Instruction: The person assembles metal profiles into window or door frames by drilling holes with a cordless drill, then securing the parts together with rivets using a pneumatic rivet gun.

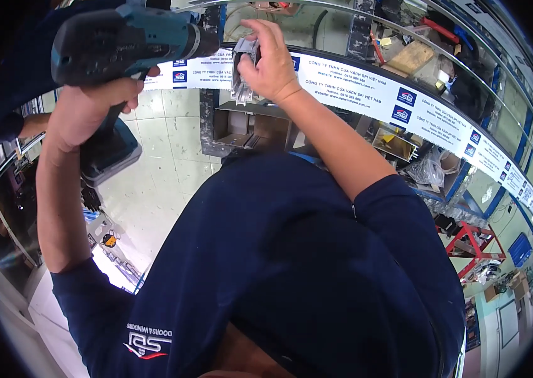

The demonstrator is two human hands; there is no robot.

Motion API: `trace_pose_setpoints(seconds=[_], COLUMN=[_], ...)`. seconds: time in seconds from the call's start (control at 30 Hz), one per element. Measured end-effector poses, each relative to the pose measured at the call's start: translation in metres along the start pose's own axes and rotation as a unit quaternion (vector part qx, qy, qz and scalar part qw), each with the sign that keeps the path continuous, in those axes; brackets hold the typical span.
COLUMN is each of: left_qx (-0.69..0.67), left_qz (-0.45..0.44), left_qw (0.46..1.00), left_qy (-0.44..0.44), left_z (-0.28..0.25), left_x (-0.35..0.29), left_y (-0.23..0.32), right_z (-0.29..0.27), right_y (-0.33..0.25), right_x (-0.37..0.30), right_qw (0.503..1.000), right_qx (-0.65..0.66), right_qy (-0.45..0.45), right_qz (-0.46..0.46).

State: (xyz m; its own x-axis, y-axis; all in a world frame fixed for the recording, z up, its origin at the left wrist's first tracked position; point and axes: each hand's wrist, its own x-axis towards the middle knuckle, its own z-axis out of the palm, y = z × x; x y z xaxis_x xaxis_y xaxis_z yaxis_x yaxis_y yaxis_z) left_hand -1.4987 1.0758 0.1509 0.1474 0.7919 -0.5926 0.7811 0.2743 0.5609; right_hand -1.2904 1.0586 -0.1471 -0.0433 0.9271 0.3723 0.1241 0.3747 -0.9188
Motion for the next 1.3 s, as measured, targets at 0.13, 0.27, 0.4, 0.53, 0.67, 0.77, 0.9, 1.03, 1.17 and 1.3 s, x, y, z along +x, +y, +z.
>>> trace_pose_setpoints(seconds=[0.13, 0.27, 0.4, 0.53, 0.67, 0.77, 0.9, 1.03, 1.17, 1.3], left_qx=[0.013, 0.032, 0.024, 0.018, 0.053, 0.065, 0.072, 0.089, 0.095, 0.121], left_qz=[0.036, 0.038, 0.033, 0.007, 0.064, 0.038, 0.047, 0.036, 0.045, 0.031], left_qw=[0.999, 0.999, 0.999, 1.000, 0.996, 0.997, 0.996, 0.994, 0.993, 0.991], left_qy=[0.026, -0.010, 0.000, -0.008, 0.031, 0.018, 0.039, 0.044, 0.049, 0.057], left_z=[-0.001, -0.001, 0.003, 0.004, 0.011, 0.011, 0.016, 0.015, 0.018, 0.018], left_x=[0.002, 0.014, 0.009, 0.008, 0.002, 0.000, -0.002, -0.003, 0.000, -0.001], left_y=[0.013, 0.023, 0.027, 0.017, 0.023, 0.022, 0.021, 0.016, 0.022, 0.022], right_z=[-0.008, -0.014, -0.034, -0.015, -0.004, 0.002, 0.002, -0.022, -0.004, -0.003], right_y=[0.010, -0.044, -0.094, -0.170, -0.184, -0.182, -0.187, -0.278, -0.191, -0.188], right_x=[0.016, 0.061, 0.105, 0.148, 0.157, 0.156, 0.151, 0.137, 0.148, 0.149], right_qw=[0.987, 0.920, 0.906, 0.904, 0.945, 0.961, 0.966, 0.984, 0.960, 0.964], right_qx=[0.115, 0.389, 0.369, 0.379, 0.263, 0.216, 0.206, -0.144, 0.234, 0.213], right_qy=[-0.058, -0.040, -0.200, -0.177, -0.090, -0.077, -0.042, -0.075, -0.023, -0.040], right_qz=[0.096, 0.041, 0.052, -0.088, -0.170, -0.156, -0.152, 0.072, -0.154, -0.155])
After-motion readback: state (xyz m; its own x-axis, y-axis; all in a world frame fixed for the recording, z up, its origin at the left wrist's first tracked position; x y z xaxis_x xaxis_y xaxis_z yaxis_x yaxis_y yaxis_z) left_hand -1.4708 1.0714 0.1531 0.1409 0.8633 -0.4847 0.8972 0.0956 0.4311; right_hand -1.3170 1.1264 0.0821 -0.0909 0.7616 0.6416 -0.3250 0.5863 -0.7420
